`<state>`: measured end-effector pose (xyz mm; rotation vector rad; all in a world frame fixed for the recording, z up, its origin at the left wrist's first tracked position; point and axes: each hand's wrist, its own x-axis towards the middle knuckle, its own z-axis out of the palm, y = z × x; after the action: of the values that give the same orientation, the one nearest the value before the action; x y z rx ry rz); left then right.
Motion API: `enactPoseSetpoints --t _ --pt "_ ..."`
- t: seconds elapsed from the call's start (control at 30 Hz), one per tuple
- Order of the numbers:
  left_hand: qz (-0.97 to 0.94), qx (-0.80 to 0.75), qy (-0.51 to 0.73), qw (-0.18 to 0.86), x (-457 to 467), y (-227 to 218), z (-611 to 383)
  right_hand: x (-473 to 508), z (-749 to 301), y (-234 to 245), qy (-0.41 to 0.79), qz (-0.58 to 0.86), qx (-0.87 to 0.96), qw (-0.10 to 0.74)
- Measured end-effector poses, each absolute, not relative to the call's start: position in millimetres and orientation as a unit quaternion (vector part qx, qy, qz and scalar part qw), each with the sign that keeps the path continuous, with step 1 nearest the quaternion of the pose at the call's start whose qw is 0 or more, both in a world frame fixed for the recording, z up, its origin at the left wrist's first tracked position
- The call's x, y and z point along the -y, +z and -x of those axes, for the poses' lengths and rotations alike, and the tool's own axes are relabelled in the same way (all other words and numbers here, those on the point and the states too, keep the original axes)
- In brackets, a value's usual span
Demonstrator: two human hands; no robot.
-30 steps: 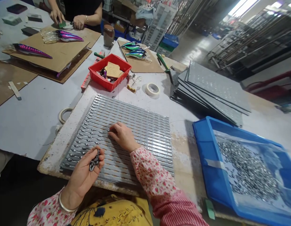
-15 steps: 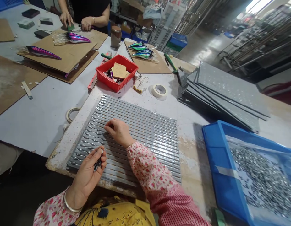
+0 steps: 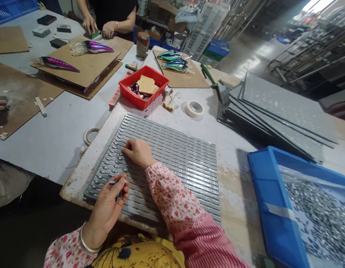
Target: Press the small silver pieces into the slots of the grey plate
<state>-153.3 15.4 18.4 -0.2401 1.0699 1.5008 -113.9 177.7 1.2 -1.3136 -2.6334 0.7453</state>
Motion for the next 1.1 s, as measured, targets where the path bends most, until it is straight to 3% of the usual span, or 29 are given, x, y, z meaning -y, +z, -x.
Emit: enactPoseSetpoints --t 0.17,0.3,0.4,0.53,0.63,0.7,0.8,0.9,1.1 --pt "0.086 -0.468 0.649 0.594 -15.1 18.8 153.3 -180.6 112.4 -0.9 0.295 0.420 0.854 0.085" --pt "0.062 -0.466 0.652 0.595 -15.7 19.9 152.9 -170.2 96.3 16.9 0.479 0.290 0.821 0.112" --pt "0.022 -0.469 0.637 0.611 -16.3 21.1 150.8 -160.9 86.5 39.2 0.554 0.132 0.821 0.045" --pt "-0.048 -0.469 0.601 0.646 -15.6 20.5 146.8 -152.3 85.5 57.1 0.481 0.034 0.875 -0.033" --pt "-0.035 -0.468 0.590 0.657 -14.2 21.3 146.5 -149.5 86.2 55.2 0.467 0.041 0.883 -0.024" --pt "-0.009 -0.466 0.583 0.665 -13.8 23.4 148.3 -152.1 85.2 47.6 0.534 0.086 0.841 0.002" --pt "0.015 -0.451 0.580 0.678 -14.2 26.3 152.1 -165.1 83.6 30.3 0.616 0.210 0.753 0.101" --pt "0.032 -0.439 0.595 0.672 -14.6 25.3 154.2 -181.7 85.1 12.5 0.547 0.303 0.755 0.196" --pt "0.049 -0.430 0.619 0.656 -13.5 17.6 153.3 -189.0 95.9 -8.3 0.378 0.301 0.843 0.237"
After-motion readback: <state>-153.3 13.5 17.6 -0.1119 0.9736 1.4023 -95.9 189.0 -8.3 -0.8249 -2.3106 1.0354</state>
